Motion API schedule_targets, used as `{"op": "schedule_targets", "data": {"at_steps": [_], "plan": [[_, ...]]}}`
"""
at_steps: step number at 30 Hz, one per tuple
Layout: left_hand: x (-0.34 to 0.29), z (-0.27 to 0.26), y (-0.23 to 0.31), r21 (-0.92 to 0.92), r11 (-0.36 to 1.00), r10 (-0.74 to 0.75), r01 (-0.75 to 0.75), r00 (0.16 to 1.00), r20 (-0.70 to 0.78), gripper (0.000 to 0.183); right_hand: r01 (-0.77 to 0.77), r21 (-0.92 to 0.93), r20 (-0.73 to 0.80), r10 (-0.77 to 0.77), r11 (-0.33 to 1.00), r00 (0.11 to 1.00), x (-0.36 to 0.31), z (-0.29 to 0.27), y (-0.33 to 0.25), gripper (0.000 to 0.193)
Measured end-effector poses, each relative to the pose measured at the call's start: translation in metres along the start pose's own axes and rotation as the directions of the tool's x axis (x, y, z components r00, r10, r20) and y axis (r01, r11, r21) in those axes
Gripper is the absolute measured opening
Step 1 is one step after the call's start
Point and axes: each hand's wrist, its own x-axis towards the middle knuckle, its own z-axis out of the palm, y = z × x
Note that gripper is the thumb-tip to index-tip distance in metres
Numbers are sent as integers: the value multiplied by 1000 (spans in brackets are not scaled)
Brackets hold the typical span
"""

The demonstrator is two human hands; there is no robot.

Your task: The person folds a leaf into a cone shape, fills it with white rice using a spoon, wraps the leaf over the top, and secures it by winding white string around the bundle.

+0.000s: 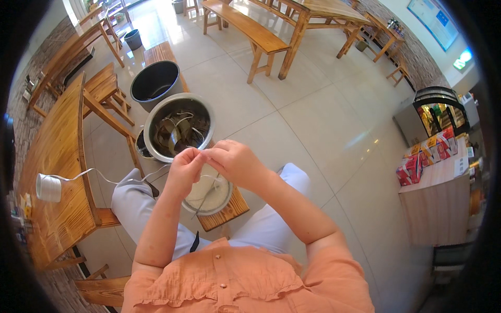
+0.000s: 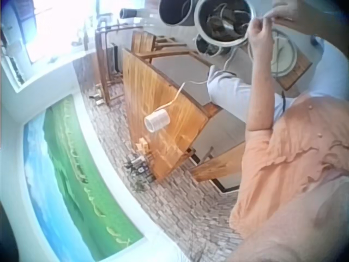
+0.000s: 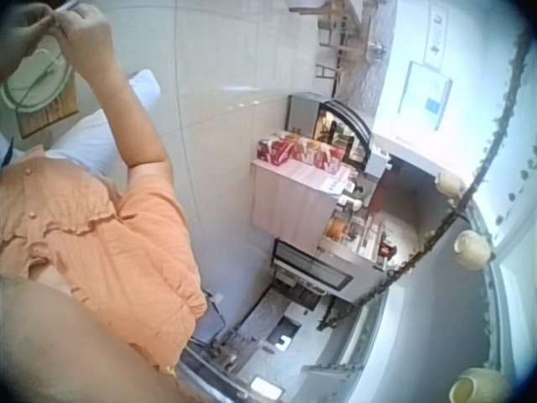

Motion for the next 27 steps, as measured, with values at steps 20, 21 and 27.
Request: {"op": "schedule_targets", "data": {"at_steps": [20,21,27], "plan": [[-10,11,-10,235,957,209,-171,966,-150,14,-188,25,38,187,982,982,-8,-2,-9,7],[-11,10,-9,225,961,194,-161,972,-135,14,-290,85,91,282,953,955,-9,-3,-9,8],[-8,2,-6,150,960,250,-238,966,-64,9,-727,648,487,609,229,626,-9,-11,3,15]]}}
